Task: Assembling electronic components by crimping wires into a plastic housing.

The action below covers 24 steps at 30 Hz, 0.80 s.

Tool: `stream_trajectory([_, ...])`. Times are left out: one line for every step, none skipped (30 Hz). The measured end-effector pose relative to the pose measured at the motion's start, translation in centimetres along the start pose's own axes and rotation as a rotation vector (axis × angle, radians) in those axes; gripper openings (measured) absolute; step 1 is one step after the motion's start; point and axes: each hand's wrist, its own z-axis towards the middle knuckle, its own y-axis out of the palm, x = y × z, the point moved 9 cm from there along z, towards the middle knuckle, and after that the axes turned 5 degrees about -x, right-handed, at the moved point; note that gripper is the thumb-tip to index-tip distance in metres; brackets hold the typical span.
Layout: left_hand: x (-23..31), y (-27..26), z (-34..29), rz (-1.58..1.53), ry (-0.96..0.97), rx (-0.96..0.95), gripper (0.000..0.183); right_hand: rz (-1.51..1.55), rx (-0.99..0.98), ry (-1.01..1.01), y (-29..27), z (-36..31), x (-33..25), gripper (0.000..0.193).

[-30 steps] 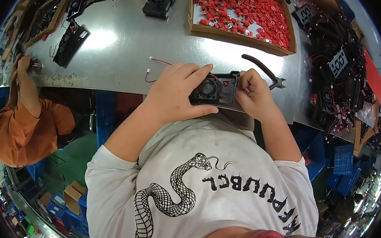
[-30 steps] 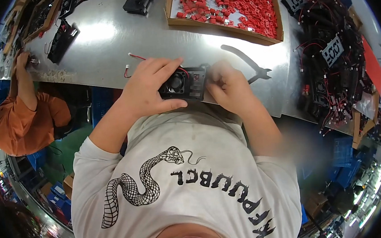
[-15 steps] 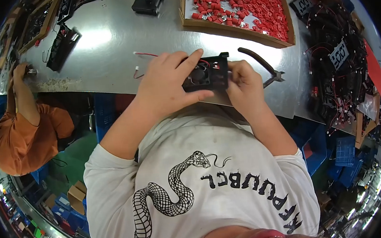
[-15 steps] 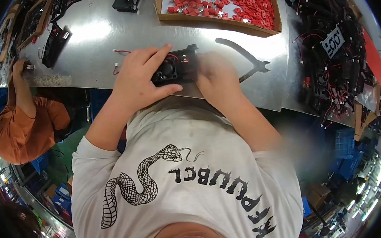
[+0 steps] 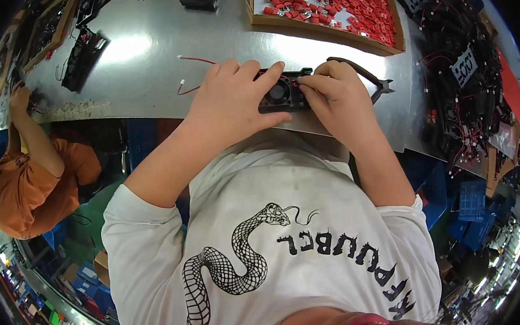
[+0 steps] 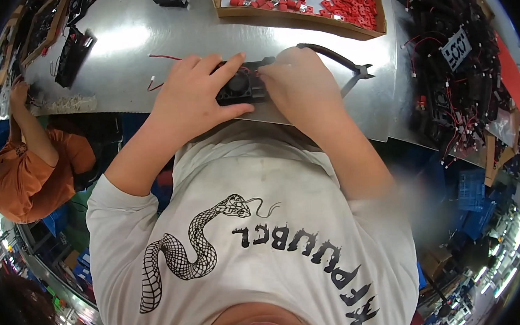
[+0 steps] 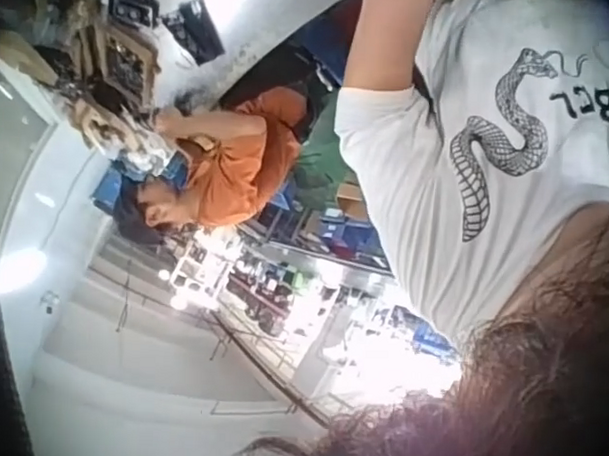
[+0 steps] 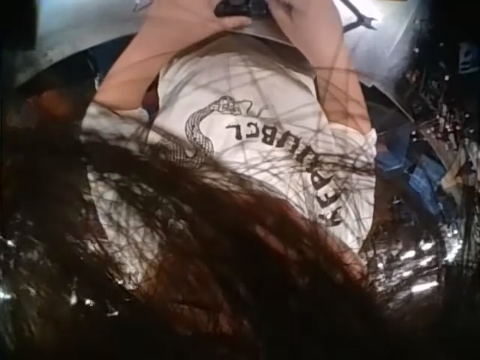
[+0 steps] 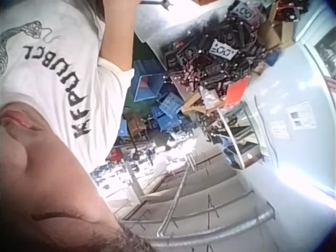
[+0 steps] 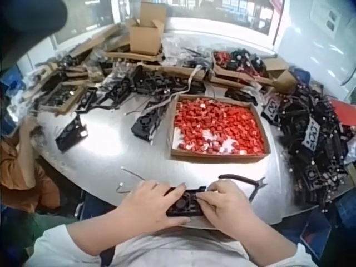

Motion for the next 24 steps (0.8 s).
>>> stream_trajectory([0.1,0.0,0.2,0.012,-0.013,-0.019,0.075,0.010,0.045,-0.010,-0.1,0.0,0.2,0.015])
stream_trajectory([0.3,-0.1,0.2,0.013,-0.018,-0.017,0.075,-0.009,0.017,0.010,-0.3,0.3,-0.3,0.014])
stream_trajectory([0.5,-0.3,0.2,0.029,-0.027,-0.016,0.075,-0.009,0.015,0.004,-0.3,0.4,-0.2,0.014])
stream_trajectory([0.7,-0.3,0.2,0.045,-0.035,-0.015,0.075,-0.023,-0.026,-0.013,-0.2,0.5,0.0,0.014])
stream_trajectory([0.7,-0.4,0.2,0.051,-0.039,-0.011,0.075,-0.036,-0.064,-0.032,0.0,0.7,0.1,0.014])
stream_trajectory([0.8,-0.4,0.2,0.036,-0.036,-0.011,0.075,-0.036,-0.060,-0.040,-0.1,0.7,-0.2,0.014])
stream_trajectory([0.9,-0.4,0.2,0.022,-0.033,-0.009,0.075,-0.022,-0.057,-0.022,-0.3,0.6,-0.3,0.015])
stream_trajectory([0.9,-0.4,0.0,0.025,-0.030,0.000,0.075,-0.014,-0.054,-0.001,-0.7,0.8,-0.2,0.015])
stream_trajectory([1.0,-0.3,-0.5,0.021,-0.027,-0.006,0.074,-0.021,-0.048,-0.006,-1.3,1.3,0.3,0.015])
stream_trajectory([1.0,-0.3,-0.8,0.017,-0.025,-0.011,0.073,0.108,0.039,0.108,-2.9,1.9,2.8,0.014])
stream_trajectory([1.1,-0.3,-0.9,0.022,-0.022,0.002,0.073,0.236,0.129,0.218,-4.5,2.3,5.8,0.013])
stream_trajectory([1.5,-0.2,-1.0,-0.003,-0.012,-0.005,0.073,0.075,0.190,0.169,-6.9,3.5,8.3,0.014])
stream_trajectory([2.2,0.1,-1.1,-0.035,0.009,-0.022,0.073,-0.087,0.249,0.135,-8.8,4.6,10.7,0.016])
stream_trajectory([2.8,0.2,-1.4,-0.036,0.022,-0.026,0.073,-0.089,0.257,0.146,-9.1,5.5,12.2,0.016])
stream_trajectory([2.9,0.1,-1.3,-0.035,0.022,-0.015,0.073,-0.211,0.065,0.208,-7.8,7.2,14.1,0.020])
stream_trajectory([2.6,0.1,-1.1,-0.036,0.016,0.001,0.074,-0.333,-0.130,0.264,-6.5,8.2,15.3,0.024])
stream_trajectory([2.6,0.2,-1.1,-0.032,0.011,0.011,0.074,-0.339,-0.127,0.254,-6.7,8.8,14.9,0.024])
stream_trajectory([2.4,0.5,-1.2,-0.044,-0.006,-0.004,0.074,-0.352,-0.199,0.272,-6.1,9.3,14.7,0.026])
stream_trajectory([2.1,0.7,-1.2,-0.058,-0.023,-0.020,0.074,-0.366,-0.272,0.292,-5.6,9.6,14.7,0.029])
stream_trajectory([2.2,0.6,-1.5,-0.061,-0.014,0.008,0.075,-0.385,-0.241,0.272,-5.3,9.6,14.4,0.030])
stream_trajectory([2.1,0.6,-1.6,-0.065,-0.026,0.007,0.075,-0.385,-0.251,0.265,-5.2,9.4,14.4,0.030])
stream_trajectory([2.3,0.4,-1.5,-0.062,-0.023,0.009,0.075,-0.367,-0.118,0.207,-6.5,9.1,13.6,0.029])
stream_trajectory([2.4,0.3,-1.5,-0.059,-0.022,0.008,0.075,-0.343,0.014,0.149,-7.5,8.5,12.2,0.028])
stream_trajectory([2.1,0.4,-1.5,-0.059,-0.037,0.006,0.075,-0.220,0.099,0.090,-8.0,7.7,10.3,0.026])
